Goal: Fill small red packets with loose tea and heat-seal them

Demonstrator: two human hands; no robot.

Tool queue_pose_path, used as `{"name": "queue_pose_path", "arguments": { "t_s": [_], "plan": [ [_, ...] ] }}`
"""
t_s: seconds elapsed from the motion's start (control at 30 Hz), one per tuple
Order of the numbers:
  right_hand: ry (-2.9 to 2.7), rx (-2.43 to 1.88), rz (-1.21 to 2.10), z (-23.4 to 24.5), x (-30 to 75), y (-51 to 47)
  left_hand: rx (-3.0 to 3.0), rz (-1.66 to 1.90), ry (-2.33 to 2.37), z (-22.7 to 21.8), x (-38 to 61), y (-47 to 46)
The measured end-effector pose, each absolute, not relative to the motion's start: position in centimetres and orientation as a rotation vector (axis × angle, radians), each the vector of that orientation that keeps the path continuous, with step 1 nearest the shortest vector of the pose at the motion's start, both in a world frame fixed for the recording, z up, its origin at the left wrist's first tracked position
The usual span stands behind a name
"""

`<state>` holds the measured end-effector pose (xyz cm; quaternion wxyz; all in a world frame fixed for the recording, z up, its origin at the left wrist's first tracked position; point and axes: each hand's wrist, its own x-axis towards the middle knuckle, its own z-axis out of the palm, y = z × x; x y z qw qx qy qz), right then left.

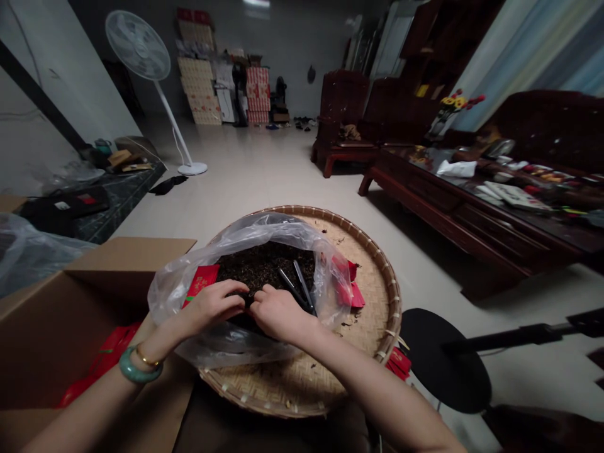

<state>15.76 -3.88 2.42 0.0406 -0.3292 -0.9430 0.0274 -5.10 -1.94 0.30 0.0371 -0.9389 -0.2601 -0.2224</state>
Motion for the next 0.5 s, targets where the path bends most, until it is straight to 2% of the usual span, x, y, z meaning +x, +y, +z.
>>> {"name": "queue_pose_path", "arguments": {
  "t_s": [0.13,0.23,0.37,0.5],
  "plan": [
    [-2.944,-0.967,0.092,1.6,15.4,-3.7,-2.913,-0.694,-0.783,0.3,-5.1,-2.1],
    [-2.771,-0.905,0.314,2.0,16.1,-2.9,-2.903,-0.695,-0.758,0.4,-5.3,-2.1],
    [-2.385,-1.173,0.518,2.0,17.8,-1.5,-2.884,-0.688,-0.736,0.7,-5.4,-2.0],
    [-2.739,-1.401,0.456,-0.1,17.8,-1.1,-2.966,-0.768,-0.841,0.5,-4.9,-2.2]
  ]
}}
